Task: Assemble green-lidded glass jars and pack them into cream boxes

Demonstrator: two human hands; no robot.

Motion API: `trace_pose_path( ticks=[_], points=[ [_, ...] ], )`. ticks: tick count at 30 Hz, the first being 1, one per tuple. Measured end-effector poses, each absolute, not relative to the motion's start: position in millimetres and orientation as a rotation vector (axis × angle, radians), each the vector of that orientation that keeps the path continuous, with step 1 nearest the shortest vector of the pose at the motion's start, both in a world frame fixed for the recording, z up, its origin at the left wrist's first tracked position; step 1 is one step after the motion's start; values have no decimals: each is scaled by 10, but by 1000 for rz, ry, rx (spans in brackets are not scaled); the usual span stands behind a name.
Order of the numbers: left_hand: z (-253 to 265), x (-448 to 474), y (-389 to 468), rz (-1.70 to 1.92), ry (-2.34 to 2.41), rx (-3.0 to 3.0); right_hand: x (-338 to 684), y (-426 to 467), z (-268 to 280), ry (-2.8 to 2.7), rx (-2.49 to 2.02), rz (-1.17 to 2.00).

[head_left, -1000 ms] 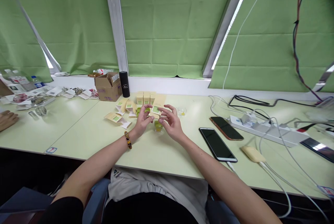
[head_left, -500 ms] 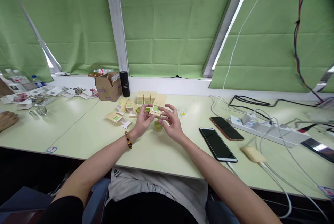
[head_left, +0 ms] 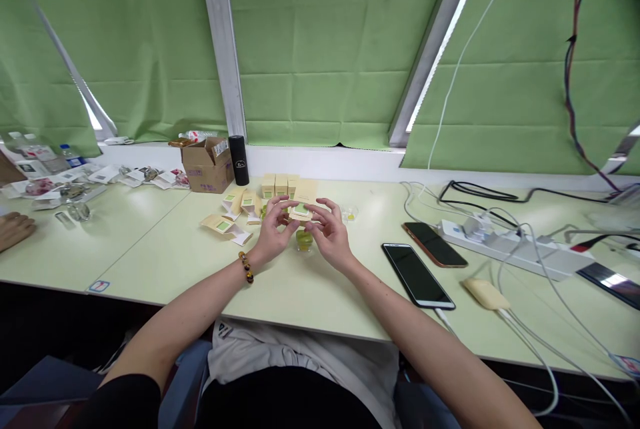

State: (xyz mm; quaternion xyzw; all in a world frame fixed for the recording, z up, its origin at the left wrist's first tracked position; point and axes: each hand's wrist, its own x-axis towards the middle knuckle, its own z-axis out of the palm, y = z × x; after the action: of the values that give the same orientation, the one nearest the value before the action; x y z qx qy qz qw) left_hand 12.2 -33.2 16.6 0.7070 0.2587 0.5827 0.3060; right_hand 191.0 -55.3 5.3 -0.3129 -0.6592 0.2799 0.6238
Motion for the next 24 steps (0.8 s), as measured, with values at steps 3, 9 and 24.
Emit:
trace_pose_path(
  ticks=[3,9,24],
  points=[
    [151,136,-320,1563,707,1866,1908,-541,35,-1512,-710,637],
    [140,161,-325,1615,721,1842,1909,-530,23,-1524,-722,633],
    [203,106,-332,1737,951,2103,1870,-601,74,-1594,-657,592]
  ],
)
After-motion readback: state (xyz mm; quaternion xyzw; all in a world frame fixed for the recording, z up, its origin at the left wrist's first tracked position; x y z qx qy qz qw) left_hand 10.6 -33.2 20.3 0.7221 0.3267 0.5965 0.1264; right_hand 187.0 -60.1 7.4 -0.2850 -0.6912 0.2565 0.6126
